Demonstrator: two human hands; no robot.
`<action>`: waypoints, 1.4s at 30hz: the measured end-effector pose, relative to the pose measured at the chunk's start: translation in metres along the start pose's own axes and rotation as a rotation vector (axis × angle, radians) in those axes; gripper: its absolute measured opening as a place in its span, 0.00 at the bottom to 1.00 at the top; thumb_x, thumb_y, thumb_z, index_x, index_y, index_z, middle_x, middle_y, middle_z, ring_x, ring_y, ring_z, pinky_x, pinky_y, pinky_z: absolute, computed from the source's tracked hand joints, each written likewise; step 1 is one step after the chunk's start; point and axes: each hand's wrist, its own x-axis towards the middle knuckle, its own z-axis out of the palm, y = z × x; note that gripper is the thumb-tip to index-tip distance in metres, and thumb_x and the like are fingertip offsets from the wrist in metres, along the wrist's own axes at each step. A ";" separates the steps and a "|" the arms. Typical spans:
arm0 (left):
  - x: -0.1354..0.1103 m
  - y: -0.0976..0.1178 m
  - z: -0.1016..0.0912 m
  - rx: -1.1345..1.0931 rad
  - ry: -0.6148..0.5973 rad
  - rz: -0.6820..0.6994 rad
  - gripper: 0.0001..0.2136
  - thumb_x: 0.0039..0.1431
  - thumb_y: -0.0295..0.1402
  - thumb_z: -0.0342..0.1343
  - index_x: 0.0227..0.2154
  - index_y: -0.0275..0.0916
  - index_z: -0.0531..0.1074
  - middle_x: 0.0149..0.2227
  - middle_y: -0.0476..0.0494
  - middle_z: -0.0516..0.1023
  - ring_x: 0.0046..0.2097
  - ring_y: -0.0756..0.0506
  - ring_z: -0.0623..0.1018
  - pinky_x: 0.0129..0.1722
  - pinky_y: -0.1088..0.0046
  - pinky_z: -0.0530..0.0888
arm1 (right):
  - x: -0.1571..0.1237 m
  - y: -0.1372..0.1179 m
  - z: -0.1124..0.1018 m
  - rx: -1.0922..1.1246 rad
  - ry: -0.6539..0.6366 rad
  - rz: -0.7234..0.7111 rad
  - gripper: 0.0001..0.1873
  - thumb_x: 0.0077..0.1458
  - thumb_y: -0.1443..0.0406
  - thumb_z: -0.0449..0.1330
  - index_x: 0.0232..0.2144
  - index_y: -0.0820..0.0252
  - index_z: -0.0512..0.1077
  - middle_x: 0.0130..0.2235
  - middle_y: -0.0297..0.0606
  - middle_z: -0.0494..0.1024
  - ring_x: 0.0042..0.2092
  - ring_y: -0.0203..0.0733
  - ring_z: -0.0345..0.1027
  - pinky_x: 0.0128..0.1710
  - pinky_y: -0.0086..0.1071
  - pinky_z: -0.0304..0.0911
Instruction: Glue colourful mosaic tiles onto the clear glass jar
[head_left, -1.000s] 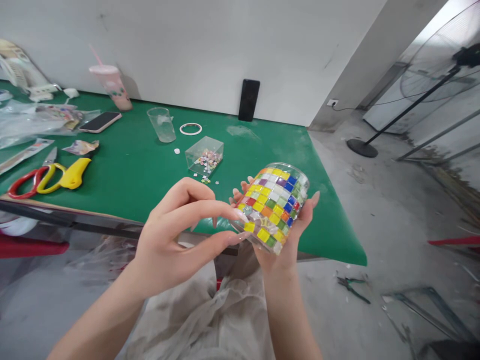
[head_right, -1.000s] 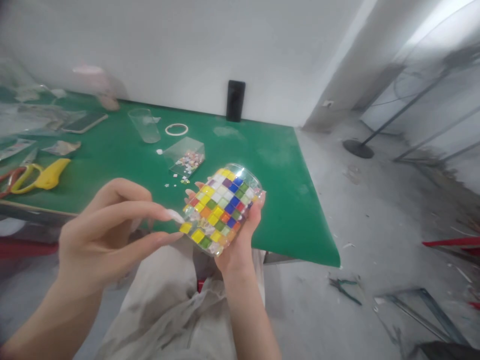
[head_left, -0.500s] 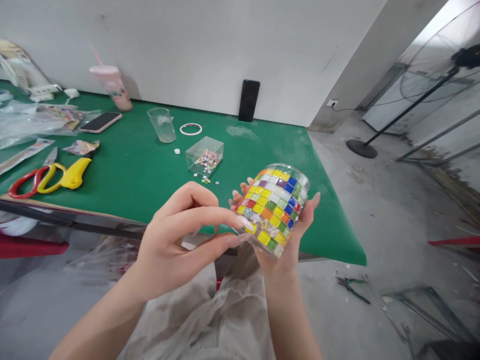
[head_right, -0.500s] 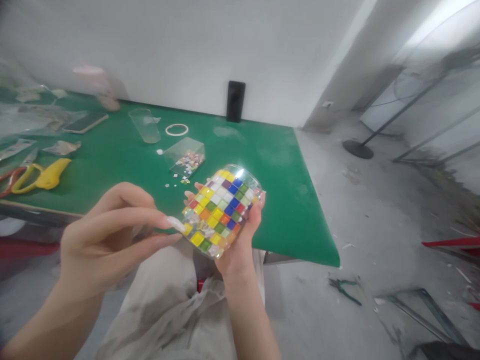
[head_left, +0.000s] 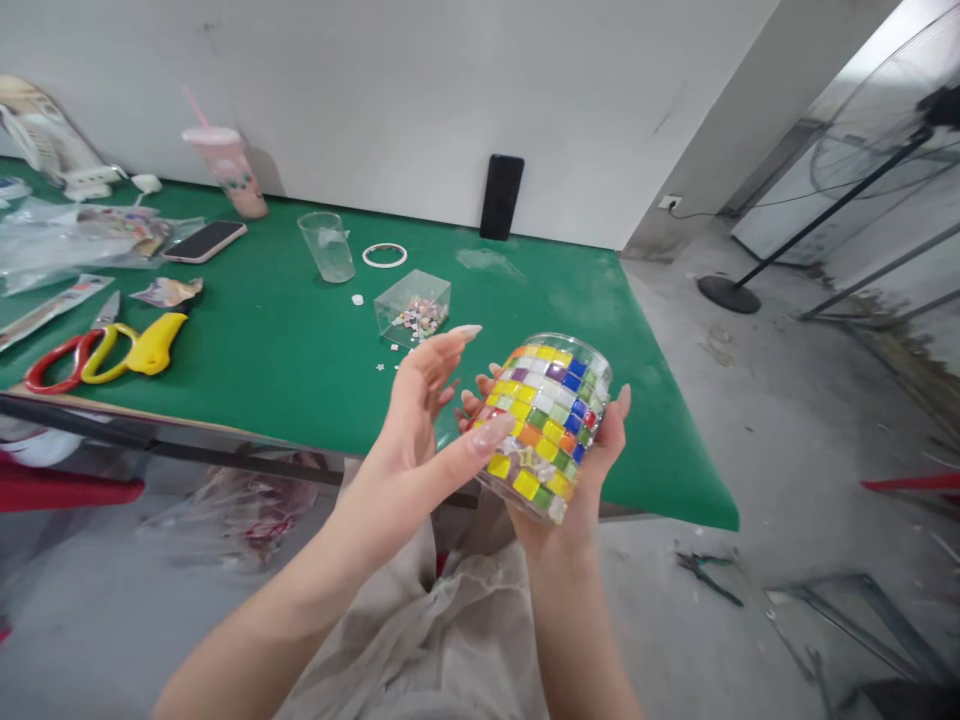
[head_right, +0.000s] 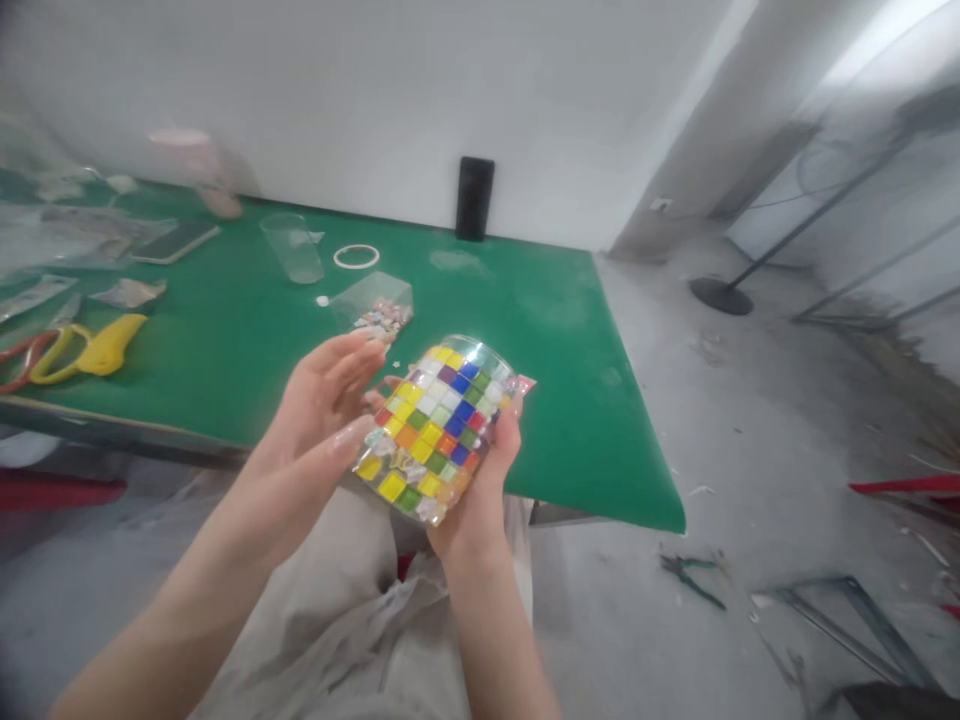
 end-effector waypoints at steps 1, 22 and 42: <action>0.001 0.001 0.001 -0.046 -0.032 -0.037 0.27 0.52 0.41 0.61 0.55 0.52 0.61 0.62 0.49 0.60 0.65 0.38 0.56 0.61 0.59 0.60 | 0.000 0.001 0.000 0.004 0.007 -0.006 0.31 0.50 0.40 0.44 0.40 0.50 0.74 0.42 0.37 0.80 0.49 0.52 0.72 0.46 0.50 0.69; 0.004 0.010 -0.002 -0.281 -0.192 -0.184 0.31 0.45 0.32 0.66 0.55 0.49 0.65 0.57 0.45 0.68 0.56 0.36 0.70 0.50 0.61 0.74 | 0.001 0.008 -0.011 -0.103 -0.008 -0.102 0.23 0.55 0.44 0.45 0.38 0.45 0.73 0.47 0.31 0.78 0.51 0.49 0.69 0.44 0.44 0.70; 0.002 0.014 -0.002 -0.286 -0.204 -0.187 0.34 0.43 0.32 0.67 0.55 0.48 0.65 0.58 0.43 0.67 0.58 0.35 0.68 0.53 0.60 0.72 | -0.007 -0.004 0.002 -0.078 -0.029 -0.007 0.25 0.52 0.44 0.45 0.37 0.47 0.73 0.46 0.33 0.78 0.53 0.52 0.68 0.46 0.48 0.69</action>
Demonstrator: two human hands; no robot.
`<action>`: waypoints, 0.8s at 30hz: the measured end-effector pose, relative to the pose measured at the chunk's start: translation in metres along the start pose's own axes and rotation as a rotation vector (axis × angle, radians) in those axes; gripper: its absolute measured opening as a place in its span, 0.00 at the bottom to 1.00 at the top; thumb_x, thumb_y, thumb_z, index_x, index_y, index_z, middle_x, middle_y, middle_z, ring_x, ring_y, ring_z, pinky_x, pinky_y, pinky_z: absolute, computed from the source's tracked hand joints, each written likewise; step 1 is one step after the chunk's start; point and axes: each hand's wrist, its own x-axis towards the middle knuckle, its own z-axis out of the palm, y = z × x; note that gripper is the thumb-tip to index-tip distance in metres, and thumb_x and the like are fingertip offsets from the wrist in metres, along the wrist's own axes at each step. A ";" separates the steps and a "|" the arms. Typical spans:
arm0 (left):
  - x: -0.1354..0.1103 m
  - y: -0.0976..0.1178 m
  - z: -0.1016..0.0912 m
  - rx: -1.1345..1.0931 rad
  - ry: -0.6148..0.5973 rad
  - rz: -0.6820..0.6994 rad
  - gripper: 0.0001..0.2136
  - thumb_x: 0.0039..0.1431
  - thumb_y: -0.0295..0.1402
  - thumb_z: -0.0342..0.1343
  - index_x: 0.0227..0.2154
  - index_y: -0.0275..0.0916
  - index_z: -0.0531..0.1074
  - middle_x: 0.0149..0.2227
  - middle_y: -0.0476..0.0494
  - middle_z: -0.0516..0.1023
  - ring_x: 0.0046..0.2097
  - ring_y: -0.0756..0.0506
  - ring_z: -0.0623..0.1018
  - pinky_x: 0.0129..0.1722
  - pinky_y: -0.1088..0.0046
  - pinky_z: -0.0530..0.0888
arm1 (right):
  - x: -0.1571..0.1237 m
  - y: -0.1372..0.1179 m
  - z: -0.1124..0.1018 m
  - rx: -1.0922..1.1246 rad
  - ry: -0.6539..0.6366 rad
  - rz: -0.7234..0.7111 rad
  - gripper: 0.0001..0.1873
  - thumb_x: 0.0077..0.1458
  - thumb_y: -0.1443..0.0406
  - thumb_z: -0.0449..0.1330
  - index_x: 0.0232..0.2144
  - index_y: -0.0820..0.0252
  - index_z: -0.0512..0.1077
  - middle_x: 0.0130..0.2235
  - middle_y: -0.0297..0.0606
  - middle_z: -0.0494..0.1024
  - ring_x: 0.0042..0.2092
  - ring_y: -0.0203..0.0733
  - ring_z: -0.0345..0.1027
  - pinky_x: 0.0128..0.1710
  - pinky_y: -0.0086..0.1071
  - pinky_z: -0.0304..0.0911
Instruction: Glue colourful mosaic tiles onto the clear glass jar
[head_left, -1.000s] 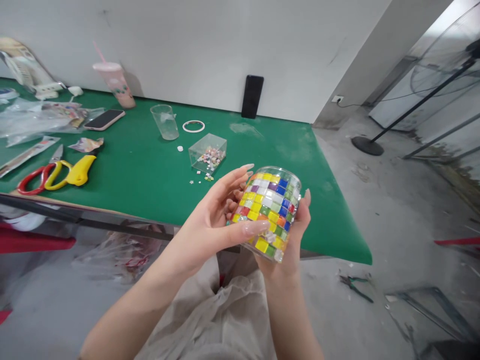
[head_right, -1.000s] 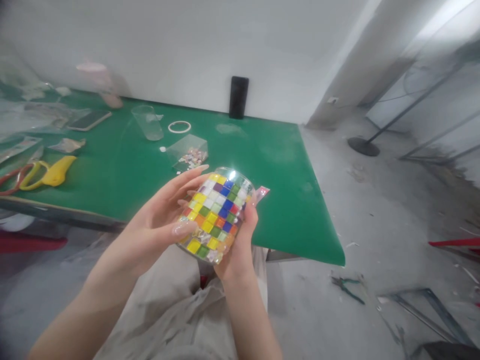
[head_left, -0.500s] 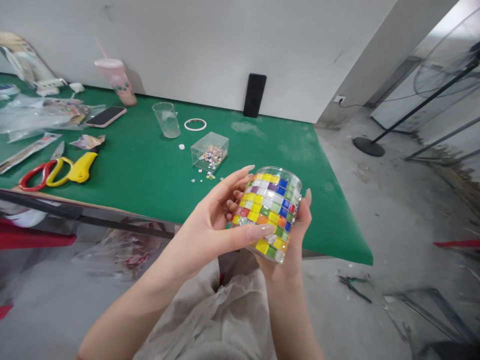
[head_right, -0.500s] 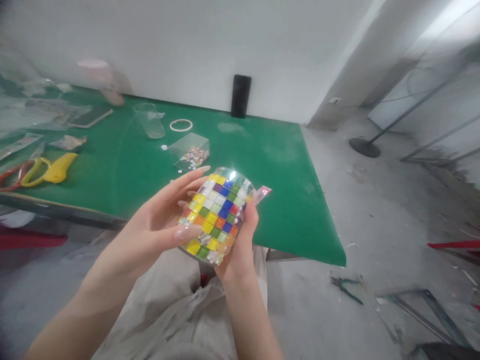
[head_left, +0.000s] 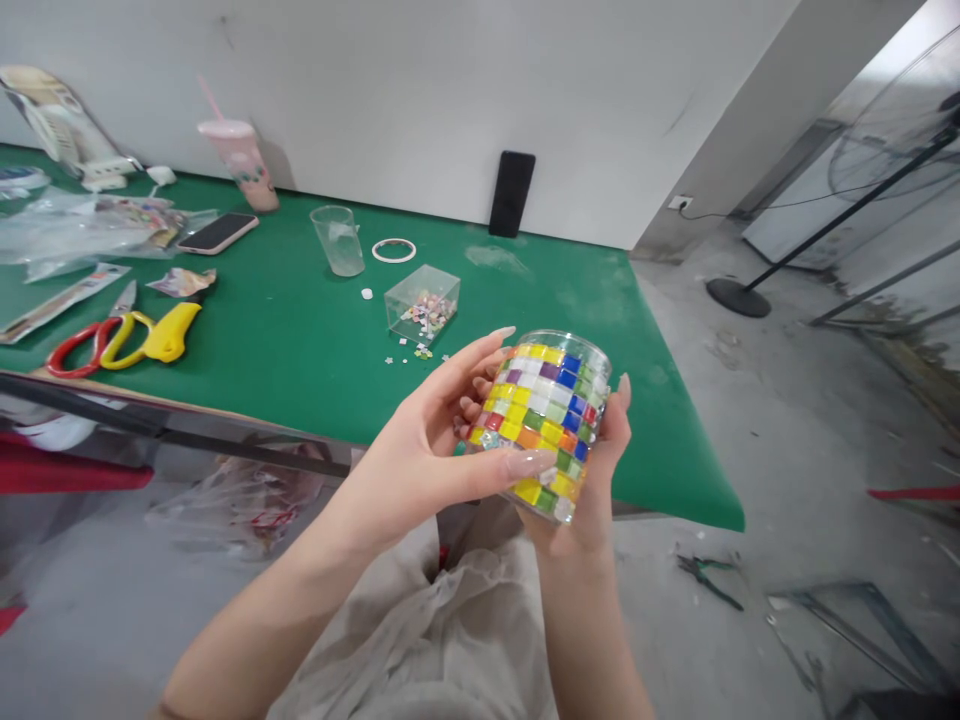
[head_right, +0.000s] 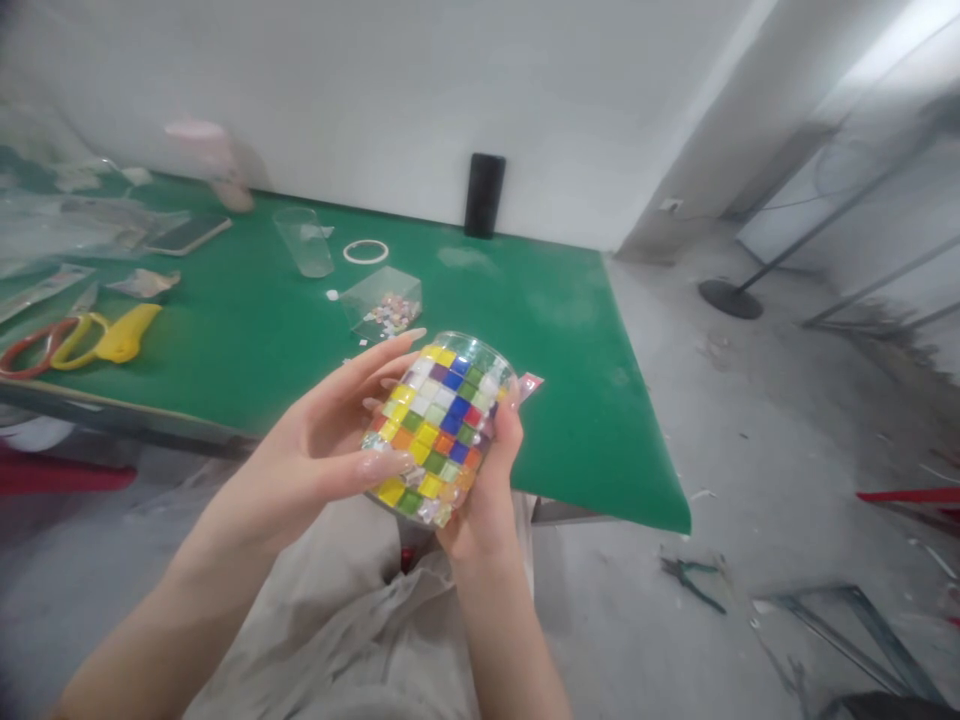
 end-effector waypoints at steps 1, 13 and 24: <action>0.000 0.000 0.000 0.000 0.001 0.008 0.33 0.43 0.32 0.67 0.55 0.48 0.65 0.58 0.43 0.67 0.58 0.34 0.68 0.53 0.59 0.72 | 0.000 0.000 0.000 0.007 0.005 0.001 0.25 0.52 0.44 0.45 0.37 0.48 0.73 0.46 0.34 0.78 0.53 0.52 0.68 0.46 0.48 0.70; -0.005 0.000 -0.005 -0.095 0.026 -0.045 0.24 0.54 0.45 0.58 0.54 0.51 0.67 0.57 0.46 0.70 0.58 0.36 0.68 0.52 0.61 0.72 | -0.002 0.000 -0.003 -0.019 0.052 0.046 0.26 0.51 0.42 0.45 0.37 0.49 0.72 0.37 0.36 0.80 0.50 0.52 0.70 0.45 0.49 0.70; -0.022 -0.010 -0.009 -0.003 0.146 -0.031 0.21 0.57 0.41 0.56 0.55 0.55 0.66 0.62 0.51 0.63 0.62 0.38 0.62 0.59 0.60 0.64 | -0.003 -0.001 -0.004 0.047 0.028 0.098 0.29 0.49 0.40 0.47 0.39 0.50 0.72 0.39 0.39 0.80 0.49 0.53 0.72 0.46 0.51 0.69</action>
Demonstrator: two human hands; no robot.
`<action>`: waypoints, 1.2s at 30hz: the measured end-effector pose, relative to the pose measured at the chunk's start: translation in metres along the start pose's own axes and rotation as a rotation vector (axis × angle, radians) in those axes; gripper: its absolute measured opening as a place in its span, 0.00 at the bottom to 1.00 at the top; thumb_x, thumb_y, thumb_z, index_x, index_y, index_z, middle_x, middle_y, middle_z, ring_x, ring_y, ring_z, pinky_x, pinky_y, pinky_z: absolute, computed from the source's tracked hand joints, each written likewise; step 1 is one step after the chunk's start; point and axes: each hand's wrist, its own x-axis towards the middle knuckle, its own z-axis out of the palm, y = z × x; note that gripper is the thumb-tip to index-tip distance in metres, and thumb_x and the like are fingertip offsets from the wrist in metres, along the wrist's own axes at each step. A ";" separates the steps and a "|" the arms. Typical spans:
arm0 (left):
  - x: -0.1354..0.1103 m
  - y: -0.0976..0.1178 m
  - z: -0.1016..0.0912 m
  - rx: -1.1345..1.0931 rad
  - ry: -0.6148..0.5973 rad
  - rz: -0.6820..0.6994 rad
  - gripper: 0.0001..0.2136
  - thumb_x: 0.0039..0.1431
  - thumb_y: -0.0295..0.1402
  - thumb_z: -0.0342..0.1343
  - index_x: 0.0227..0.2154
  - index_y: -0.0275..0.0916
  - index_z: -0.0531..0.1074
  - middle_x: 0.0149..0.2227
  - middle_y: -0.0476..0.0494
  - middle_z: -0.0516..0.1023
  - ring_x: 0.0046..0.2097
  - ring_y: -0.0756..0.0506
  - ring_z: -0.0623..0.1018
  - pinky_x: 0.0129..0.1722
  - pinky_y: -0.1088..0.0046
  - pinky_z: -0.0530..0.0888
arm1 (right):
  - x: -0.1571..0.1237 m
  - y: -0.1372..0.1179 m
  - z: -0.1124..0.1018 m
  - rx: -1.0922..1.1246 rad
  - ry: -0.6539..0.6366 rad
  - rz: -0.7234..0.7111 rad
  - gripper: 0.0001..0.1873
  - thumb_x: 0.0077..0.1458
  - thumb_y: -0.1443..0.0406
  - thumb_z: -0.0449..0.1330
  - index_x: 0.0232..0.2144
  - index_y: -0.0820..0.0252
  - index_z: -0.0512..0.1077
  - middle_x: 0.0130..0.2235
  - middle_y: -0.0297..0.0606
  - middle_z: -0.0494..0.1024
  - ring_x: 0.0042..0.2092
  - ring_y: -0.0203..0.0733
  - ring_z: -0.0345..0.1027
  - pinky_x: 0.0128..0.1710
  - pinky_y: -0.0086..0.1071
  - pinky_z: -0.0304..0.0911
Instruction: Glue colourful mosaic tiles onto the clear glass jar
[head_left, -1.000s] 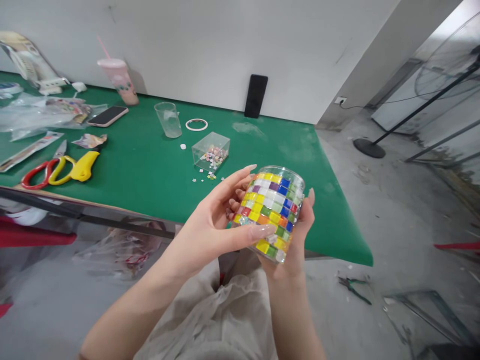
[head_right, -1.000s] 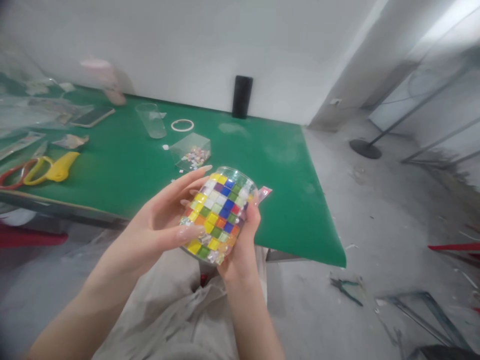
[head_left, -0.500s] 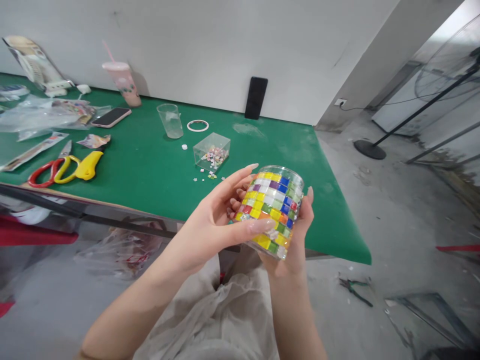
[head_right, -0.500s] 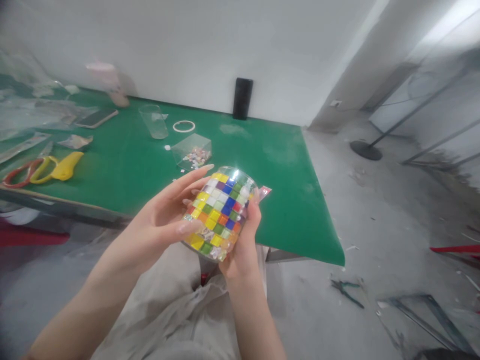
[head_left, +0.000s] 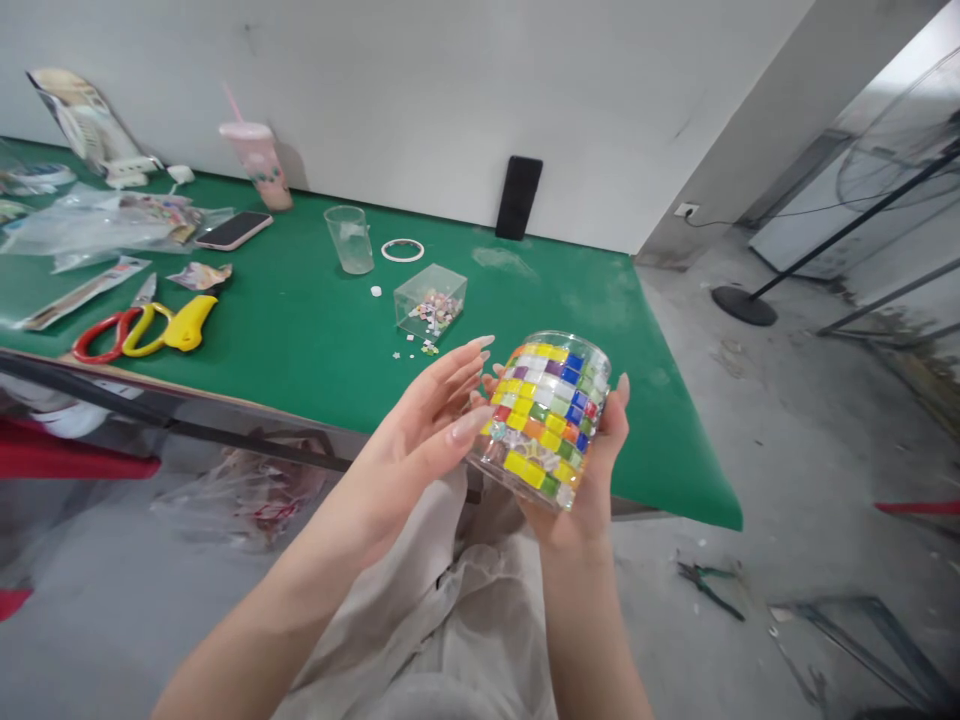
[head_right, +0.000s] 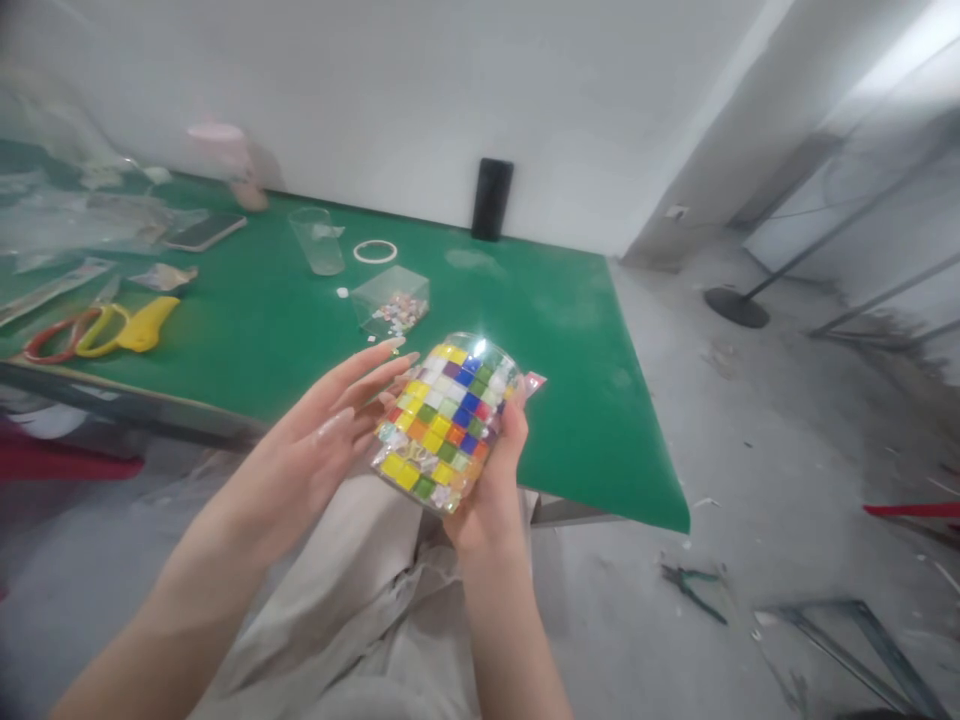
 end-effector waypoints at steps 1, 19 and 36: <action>-0.001 -0.002 -0.001 -0.001 0.028 -0.003 0.21 0.58 0.43 0.55 0.54 0.53 0.66 0.62 0.50 0.63 0.62 0.39 0.62 0.60 0.60 0.63 | 0.000 0.000 0.000 0.001 -0.019 0.014 0.30 0.49 0.39 0.46 0.39 0.51 0.72 0.38 0.40 0.80 0.49 0.53 0.72 0.45 0.51 0.69; -0.029 -0.043 -0.025 0.260 0.245 -0.052 0.16 0.60 0.45 0.50 0.46 0.43 0.71 0.52 0.43 0.75 0.54 0.41 0.72 0.55 0.65 0.65 | -0.001 0.003 -0.005 0.039 -0.222 0.107 0.39 0.43 0.36 0.41 0.37 0.55 0.75 0.37 0.41 0.79 0.48 0.54 0.71 0.46 0.51 0.67; -0.007 -0.053 -0.086 1.044 0.537 0.162 0.13 0.56 0.42 0.54 0.40 0.40 0.69 0.34 0.44 0.76 0.42 0.42 0.75 0.49 0.63 0.66 | 0.044 0.014 -0.034 -0.347 0.085 -0.189 0.28 0.39 0.51 0.66 0.42 0.54 0.69 0.43 0.41 0.77 0.44 0.49 0.73 0.43 0.45 0.69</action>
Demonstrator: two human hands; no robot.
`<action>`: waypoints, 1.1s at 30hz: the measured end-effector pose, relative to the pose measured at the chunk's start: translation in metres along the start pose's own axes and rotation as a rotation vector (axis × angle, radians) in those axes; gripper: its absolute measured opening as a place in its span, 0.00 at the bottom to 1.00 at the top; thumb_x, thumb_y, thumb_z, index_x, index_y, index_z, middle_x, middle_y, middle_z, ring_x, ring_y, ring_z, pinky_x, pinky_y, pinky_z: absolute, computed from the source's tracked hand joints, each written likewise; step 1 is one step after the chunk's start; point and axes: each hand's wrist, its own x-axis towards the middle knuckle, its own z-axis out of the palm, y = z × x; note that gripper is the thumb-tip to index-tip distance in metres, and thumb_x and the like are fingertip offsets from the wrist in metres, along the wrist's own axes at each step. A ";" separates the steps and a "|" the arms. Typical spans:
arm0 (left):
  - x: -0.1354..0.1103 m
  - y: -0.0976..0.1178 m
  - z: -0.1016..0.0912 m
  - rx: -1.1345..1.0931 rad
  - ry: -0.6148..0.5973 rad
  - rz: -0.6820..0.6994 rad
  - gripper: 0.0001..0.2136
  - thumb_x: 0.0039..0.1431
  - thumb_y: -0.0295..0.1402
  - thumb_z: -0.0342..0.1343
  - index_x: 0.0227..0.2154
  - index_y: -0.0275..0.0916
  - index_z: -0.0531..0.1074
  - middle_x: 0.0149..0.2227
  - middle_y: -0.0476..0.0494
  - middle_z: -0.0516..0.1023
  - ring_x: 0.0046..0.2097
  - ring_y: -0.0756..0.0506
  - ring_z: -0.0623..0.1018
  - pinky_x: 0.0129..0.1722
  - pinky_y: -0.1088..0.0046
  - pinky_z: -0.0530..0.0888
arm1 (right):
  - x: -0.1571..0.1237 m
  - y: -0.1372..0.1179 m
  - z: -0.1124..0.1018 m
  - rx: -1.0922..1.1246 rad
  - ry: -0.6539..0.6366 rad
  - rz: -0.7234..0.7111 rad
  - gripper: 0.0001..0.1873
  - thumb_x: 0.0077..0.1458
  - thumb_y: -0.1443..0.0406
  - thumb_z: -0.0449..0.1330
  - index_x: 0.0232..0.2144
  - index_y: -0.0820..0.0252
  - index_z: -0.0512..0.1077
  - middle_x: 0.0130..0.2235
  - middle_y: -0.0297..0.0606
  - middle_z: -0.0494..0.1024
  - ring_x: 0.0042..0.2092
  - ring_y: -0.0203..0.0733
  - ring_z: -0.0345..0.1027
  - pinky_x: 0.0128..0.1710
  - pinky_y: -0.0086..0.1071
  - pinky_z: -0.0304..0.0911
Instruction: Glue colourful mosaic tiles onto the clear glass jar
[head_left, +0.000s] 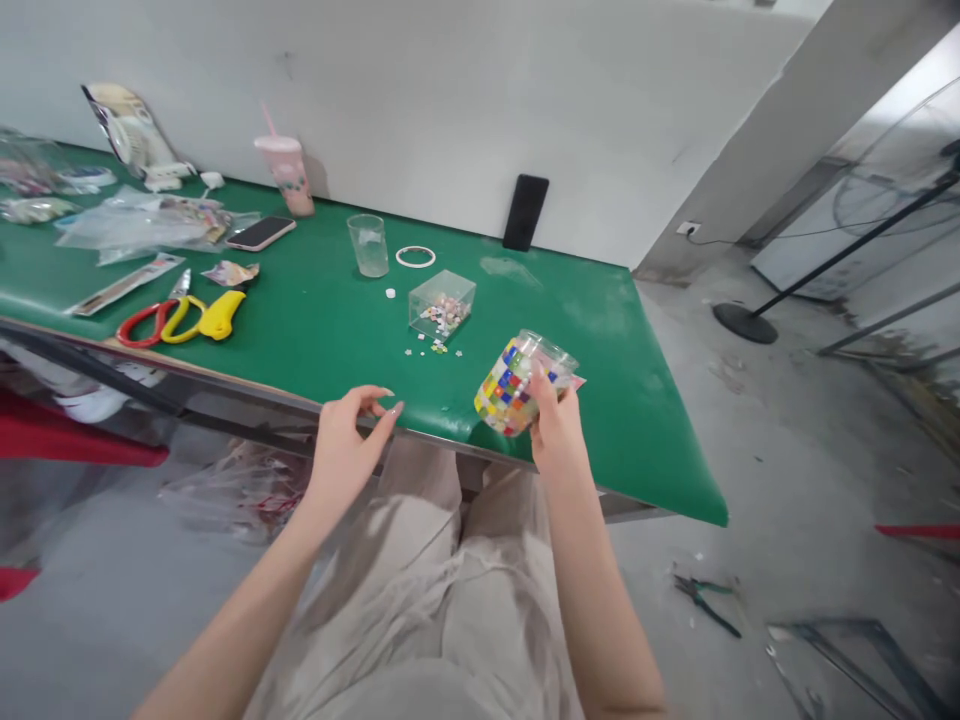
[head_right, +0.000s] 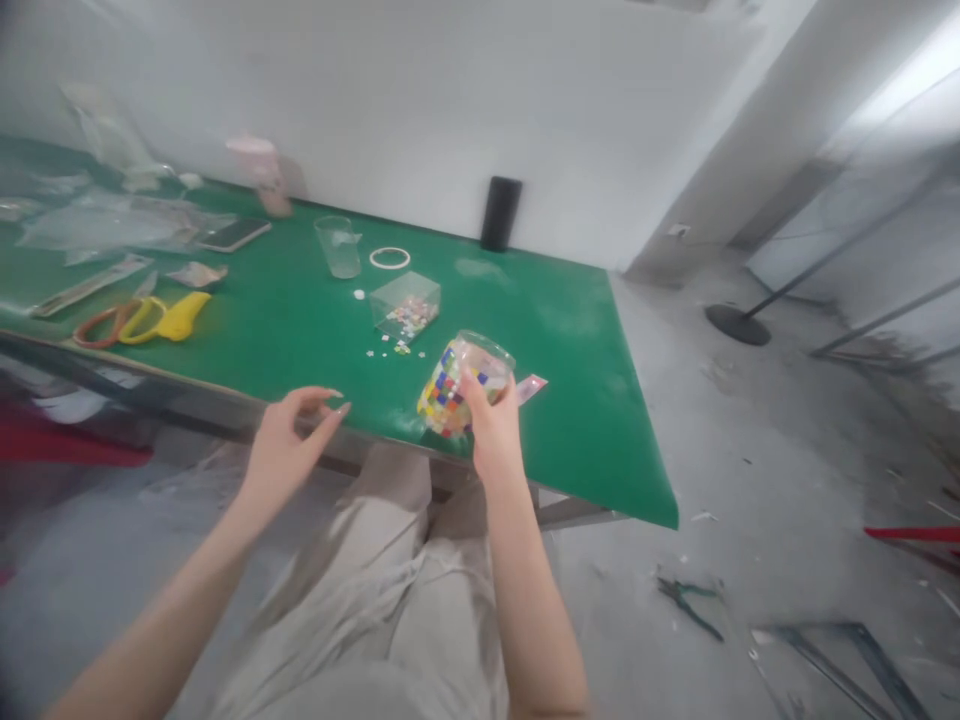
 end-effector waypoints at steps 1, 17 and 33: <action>0.015 -0.007 0.002 0.099 0.005 0.032 0.12 0.55 0.41 0.54 0.37 0.40 0.70 0.32 0.45 0.75 0.40 0.42 0.74 0.48 0.62 0.65 | 0.009 0.002 0.001 -0.051 0.036 -0.012 0.28 0.38 0.52 0.68 0.42 0.54 0.68 0.43 0.40 0.76 0.43 0.48 0.73 0.43 0.45 0.69; 0.118 0.000 0.072 0.679 -0.005 0.287 0.24 0.51 0.53 0.55 0.39 0.35 0.69 0.37 0.36 0.69 0.42 0.36 0.68 0.40 0.64 0.63 | 0.086 0.031 0.001 -0.443 -0.109 -0.261 0.43 0.35 0.57 0.70 0.51 0.56 0.54 0.53 0.45 0.68 0.53 0.45 0.65 0.56 0.42 0.59; 0.123 -0.016 0.082 0.470 -0.076 0.398 0.12 0.59 0.41 0.52 0.34 0.36 0.69 0.32 0.42 0.70 0.37 0.41 0.68 0.40 0.64 0.65 | 0.079 0.028 -0.018 -0.534 -0.110 -0.298 0.56 0.36 0.53 0.70 0.61 0.53 0.42 0.56 0.47 0.61 0.61 0.50 0.57 0.62 0.50 0.50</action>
